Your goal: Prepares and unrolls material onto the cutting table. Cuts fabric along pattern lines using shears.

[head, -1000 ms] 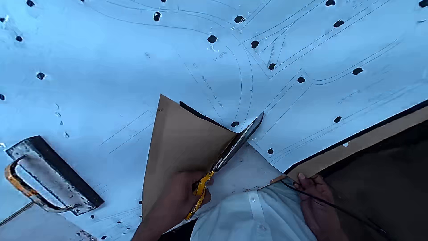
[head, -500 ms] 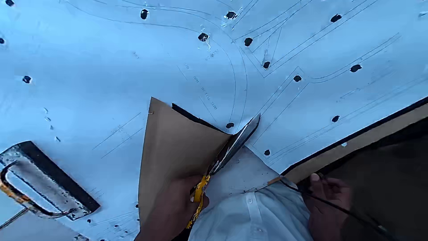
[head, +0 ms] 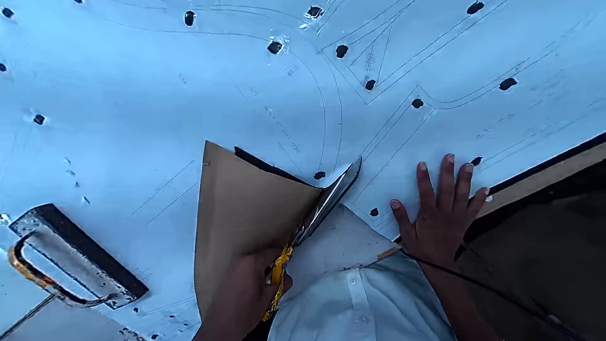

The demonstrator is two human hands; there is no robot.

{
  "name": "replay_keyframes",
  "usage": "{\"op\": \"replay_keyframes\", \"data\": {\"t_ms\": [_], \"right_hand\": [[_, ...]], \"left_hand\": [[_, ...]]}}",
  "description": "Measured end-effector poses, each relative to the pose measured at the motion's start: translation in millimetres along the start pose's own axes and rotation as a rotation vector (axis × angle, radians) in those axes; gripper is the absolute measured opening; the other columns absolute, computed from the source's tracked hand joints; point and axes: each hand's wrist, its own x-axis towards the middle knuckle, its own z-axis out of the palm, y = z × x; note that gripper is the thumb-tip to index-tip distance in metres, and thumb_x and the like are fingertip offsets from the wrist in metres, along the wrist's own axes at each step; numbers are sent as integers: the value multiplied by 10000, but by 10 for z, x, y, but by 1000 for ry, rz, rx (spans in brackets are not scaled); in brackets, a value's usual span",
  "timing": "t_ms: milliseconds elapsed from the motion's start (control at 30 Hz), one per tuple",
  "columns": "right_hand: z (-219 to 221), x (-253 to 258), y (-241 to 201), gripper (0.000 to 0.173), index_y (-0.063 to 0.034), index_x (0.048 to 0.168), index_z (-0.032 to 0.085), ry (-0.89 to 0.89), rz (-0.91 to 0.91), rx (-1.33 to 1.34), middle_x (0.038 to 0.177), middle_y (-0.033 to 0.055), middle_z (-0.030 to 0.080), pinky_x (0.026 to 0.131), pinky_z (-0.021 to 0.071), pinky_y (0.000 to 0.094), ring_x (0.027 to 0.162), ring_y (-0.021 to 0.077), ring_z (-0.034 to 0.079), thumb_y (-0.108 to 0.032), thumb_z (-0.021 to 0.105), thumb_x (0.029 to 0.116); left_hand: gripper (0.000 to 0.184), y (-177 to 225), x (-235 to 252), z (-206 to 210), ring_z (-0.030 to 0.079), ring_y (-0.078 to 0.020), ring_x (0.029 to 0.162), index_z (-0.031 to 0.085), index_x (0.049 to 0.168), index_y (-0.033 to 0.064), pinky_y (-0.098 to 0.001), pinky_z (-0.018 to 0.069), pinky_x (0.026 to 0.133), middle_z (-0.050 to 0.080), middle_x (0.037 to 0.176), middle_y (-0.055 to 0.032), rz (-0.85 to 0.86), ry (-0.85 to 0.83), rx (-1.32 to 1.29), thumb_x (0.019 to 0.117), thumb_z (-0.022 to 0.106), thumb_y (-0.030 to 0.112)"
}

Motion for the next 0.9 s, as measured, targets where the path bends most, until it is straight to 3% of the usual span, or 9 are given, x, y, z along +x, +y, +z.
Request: {"op": "replay_keyframes", "data": {"t_ms": [600,900], "right_hand": [[23,7,-5,711,-386,1605,316,2,-1,-43,1713,0,198,1223,-15,648,1594,270,61,-719,349,978],[3,0,-17,711,-377,1615,293,-3,-7,-26,1723,9,154,1213,-43,668,1596,269,24,-700,365,986]], "left_hand": [[200,-64,45,39,603,-35,561,778,935,176,-265,517,522,696,726,71,5,7,-45,777,690,262],[212,82,49,-11,607,-123,578,773,980,170,-382,522,551,677,723,35,-35,-21,17,803,707,266]]}}
